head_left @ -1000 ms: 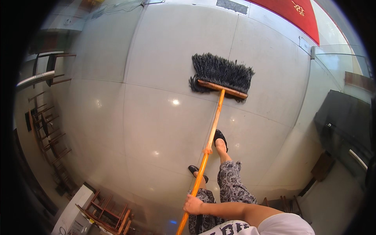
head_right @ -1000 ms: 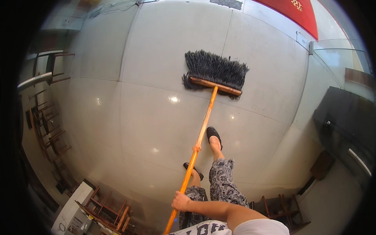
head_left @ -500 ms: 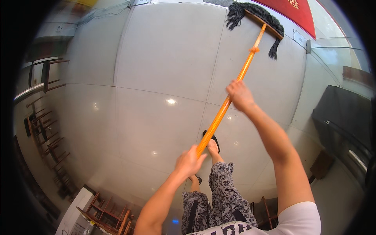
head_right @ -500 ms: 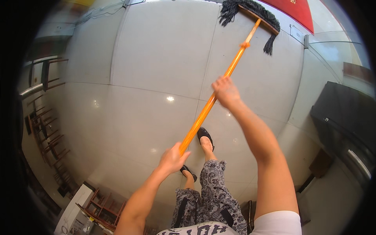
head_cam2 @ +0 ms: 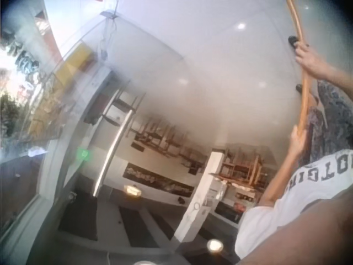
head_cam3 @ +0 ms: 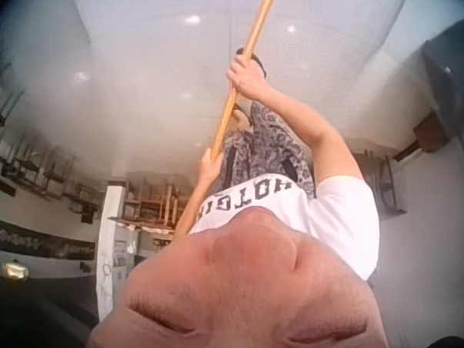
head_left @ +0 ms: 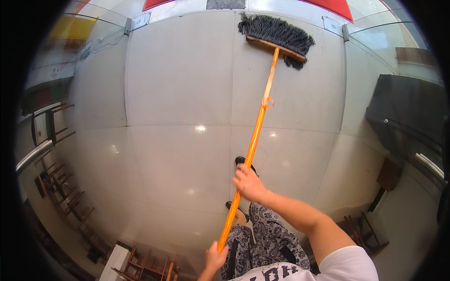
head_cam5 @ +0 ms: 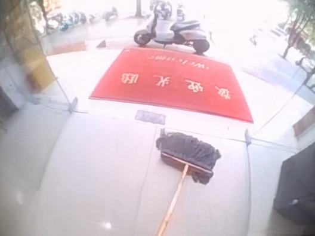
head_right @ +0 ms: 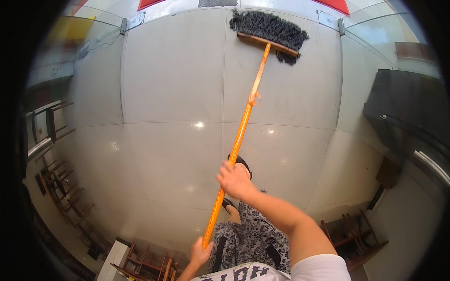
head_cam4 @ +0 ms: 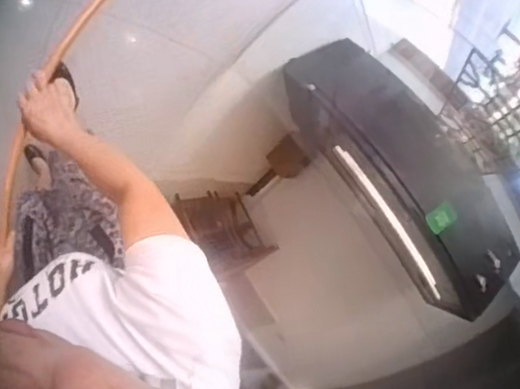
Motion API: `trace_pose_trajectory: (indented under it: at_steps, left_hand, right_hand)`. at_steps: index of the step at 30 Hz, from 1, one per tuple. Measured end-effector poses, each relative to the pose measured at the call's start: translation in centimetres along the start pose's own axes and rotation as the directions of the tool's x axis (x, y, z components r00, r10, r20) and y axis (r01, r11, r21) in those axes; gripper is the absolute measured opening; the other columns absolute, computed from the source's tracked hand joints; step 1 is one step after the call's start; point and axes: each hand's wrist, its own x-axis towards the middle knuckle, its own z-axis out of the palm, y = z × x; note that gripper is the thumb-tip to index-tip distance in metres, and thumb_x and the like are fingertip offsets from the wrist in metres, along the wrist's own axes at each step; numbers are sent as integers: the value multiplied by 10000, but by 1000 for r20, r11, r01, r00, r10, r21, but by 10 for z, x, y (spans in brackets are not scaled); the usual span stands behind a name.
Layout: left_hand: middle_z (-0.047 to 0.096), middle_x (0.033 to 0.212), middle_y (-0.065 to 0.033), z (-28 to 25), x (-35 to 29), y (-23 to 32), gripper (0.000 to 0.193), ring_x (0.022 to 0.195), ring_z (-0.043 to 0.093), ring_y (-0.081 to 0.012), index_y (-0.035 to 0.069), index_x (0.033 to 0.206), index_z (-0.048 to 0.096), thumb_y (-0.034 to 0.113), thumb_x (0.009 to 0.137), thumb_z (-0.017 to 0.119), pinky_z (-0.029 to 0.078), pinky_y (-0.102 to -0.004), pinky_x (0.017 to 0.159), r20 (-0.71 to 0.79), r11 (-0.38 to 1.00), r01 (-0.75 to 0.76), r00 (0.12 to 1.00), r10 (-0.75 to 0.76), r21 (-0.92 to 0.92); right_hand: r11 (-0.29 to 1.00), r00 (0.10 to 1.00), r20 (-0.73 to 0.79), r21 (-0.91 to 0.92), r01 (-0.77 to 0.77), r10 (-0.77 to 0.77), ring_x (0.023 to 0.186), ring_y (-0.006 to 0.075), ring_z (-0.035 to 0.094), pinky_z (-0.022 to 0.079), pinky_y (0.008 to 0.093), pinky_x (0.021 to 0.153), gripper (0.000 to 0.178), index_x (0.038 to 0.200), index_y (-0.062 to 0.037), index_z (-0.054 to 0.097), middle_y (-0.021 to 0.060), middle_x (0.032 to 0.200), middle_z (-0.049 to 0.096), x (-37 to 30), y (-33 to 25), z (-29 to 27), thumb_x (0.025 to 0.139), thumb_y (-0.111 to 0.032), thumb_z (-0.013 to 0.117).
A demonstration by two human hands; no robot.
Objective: The person sweeps a tiled floor with a long-handled broom in a restaurant dining area. They move chairs to access areas underneath and around tables, then sweep the floor systematically.
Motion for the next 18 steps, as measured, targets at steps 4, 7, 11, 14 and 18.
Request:
trace_pose_trajectory:
  at_steps: [4, 7, 11, 14, 18]
  left_hand:
    - [617, 764, -216, -33, -91, -22, 219, 684, 588, -367, 35, 920, 607, 237, 849, 653, 473, -450, 639, 46, 971, 147, 989, -141, -187]
    - [610, 769, -207, -38, -76, 16, 289, 668, 563, -329, 24, 920, 612, 307, 865, 621, 465, -450, 654, 21, 975, 83, 997, -80, -206]
    - [594, 675, -195, -62, 41, 99, 276, 632, 600, -378, 9, 834, 543, 247, 825, 683, 468, -433, 586, -14, 996, -72, 997, 72, -49]
    - [493, 680, -107, -66, 125, 189, 304, 626, 465, -157, -11, 873, 475, 220, 857, 673, 415, -336, 562, -40, 923, -330, 943, 329, -199]
    - [545, 751, -158, -22, 182, 274, 327, 679, 548, -216, -19, 1013, 445, 236, 897, 613, 451, -368, 608, 48, 848, -438, 881, 471, -297]
  right_hand:
    - [923, 984, -103, 345, 171, -144, 894, 214, 506, 487, 335, 666, 108, 793, -107, 551, 32, 828, 485, -27, -74, -24, 755, -171, 629]
    - [977, 993, -80, 189, 98, -84, 872, 213, 520, 488, 334, 658, 101, 781, -112, 549, 31, 816, 489, -12, -42, -39, 760, -188, 613]
    - [997, 970, -240, -57, -49, 34, 889, 189, 548, 468, 332, 667, 32, 737, -161, 584, 2, 803, 517, 62, 72, -64, 748, -175, 611]
    - [945, 947, -196, -158, -286, 254, 1072, 174, 510, 447, 375, 730, 51, 800, -164, 632, 3, 926, 557, 110, 179, -124, 771, -179, 671]
    - [780, 898, -196, -445, -440, 395, 1285, 135, 413, 464, 413, 773, 85, 909, -162, 619, -19, 1114, 546, 112, 280, -181, 829, -144, 641]
